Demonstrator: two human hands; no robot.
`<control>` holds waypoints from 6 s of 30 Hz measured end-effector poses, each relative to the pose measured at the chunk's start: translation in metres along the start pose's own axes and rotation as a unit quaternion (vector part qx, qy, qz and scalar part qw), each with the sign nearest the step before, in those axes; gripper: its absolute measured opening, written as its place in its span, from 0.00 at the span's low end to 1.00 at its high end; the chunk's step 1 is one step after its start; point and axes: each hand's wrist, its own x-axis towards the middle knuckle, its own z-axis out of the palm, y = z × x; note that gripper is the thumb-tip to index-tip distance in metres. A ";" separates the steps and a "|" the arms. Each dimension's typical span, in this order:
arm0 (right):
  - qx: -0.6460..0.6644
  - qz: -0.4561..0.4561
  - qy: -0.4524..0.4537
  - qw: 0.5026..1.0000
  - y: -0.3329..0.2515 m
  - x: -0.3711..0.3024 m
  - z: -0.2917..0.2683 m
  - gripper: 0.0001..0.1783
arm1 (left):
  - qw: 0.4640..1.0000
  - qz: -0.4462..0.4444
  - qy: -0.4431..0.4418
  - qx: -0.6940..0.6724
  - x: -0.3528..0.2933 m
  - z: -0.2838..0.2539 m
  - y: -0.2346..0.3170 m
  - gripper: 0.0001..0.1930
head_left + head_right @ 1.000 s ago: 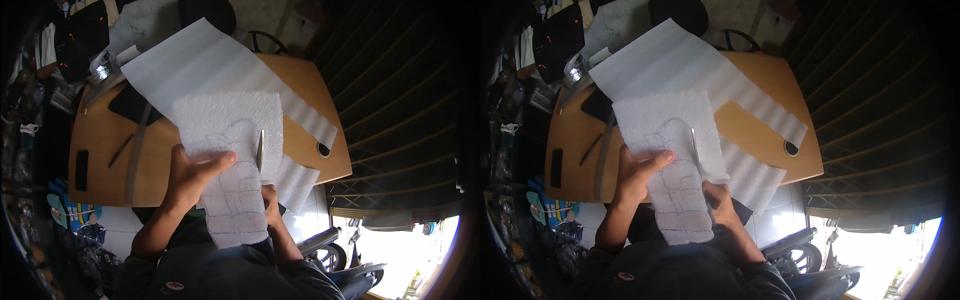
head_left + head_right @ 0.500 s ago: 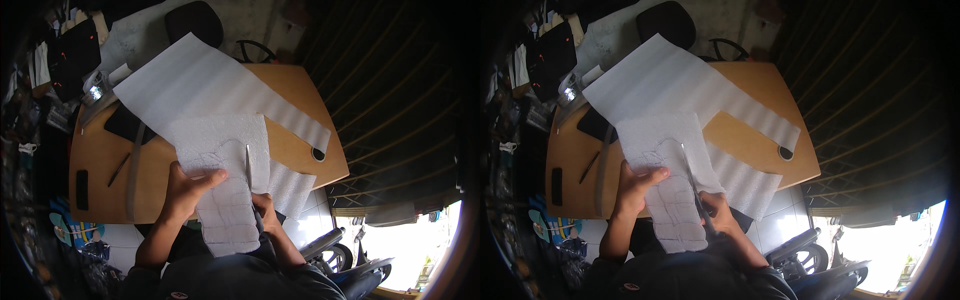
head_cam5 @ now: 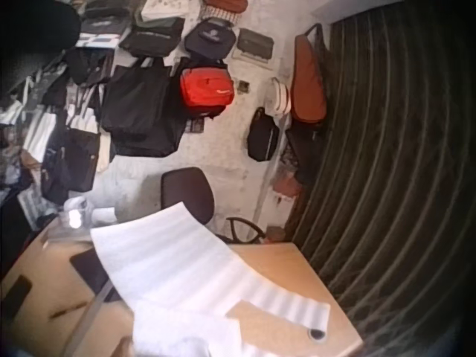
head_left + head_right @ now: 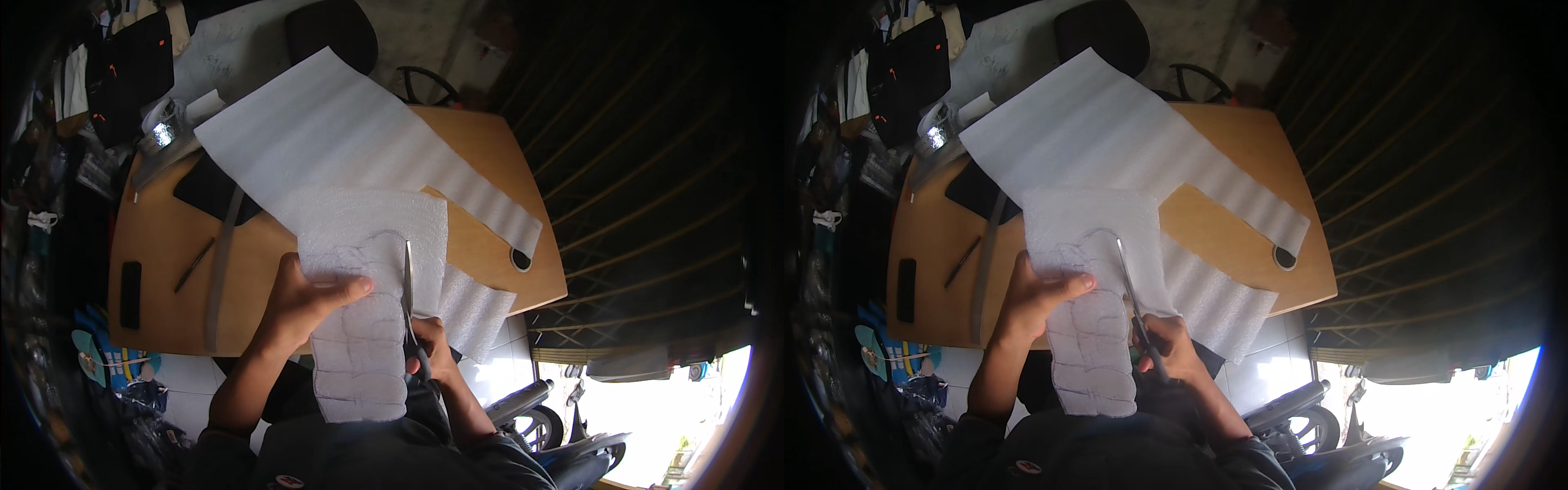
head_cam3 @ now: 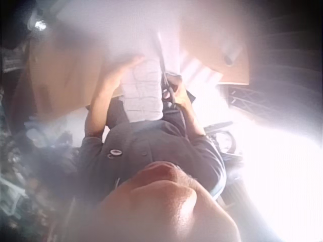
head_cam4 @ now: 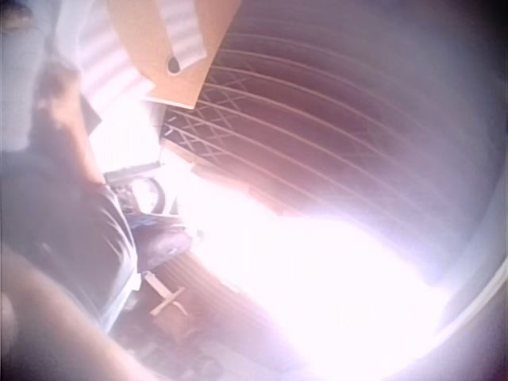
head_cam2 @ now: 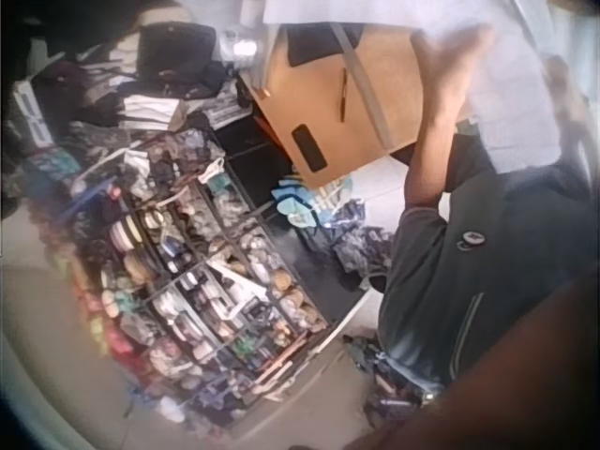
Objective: The person cuts a piece of white foam sheet along a pre-drawn outline using scissors. After cutting, they place the foam piece on the table and use a pen to draw additional lines on its surface.
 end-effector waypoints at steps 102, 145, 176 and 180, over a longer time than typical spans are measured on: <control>-0.068 -0.053 0.054 0.995 -0.023 0.007 -0.010 0.44 | 0.986 -0.028 -0.069 -0.146 -0.031 0.028 0.022 0.26; -0.060 -0.044 -0.004 0.997 -0.024 -0.001 -0.032 0.40 | 0.978 -0.026 -0.196 0.069 -0.009 -0.001 0.066 0.40; -0.094 -0.052 0.065 0.992 -0.027 0.002 -0.016 0.44 | 0.976 -0.010 -0.217 0.024 -0.007 0.008 0.063 0.30; -0.063 -0.056 0.037 0.996 -0.025 0.000 -0.024 0.42 | 0.968 -0.034 -0.243 0.056 -0.001 0.005 0.069 0.38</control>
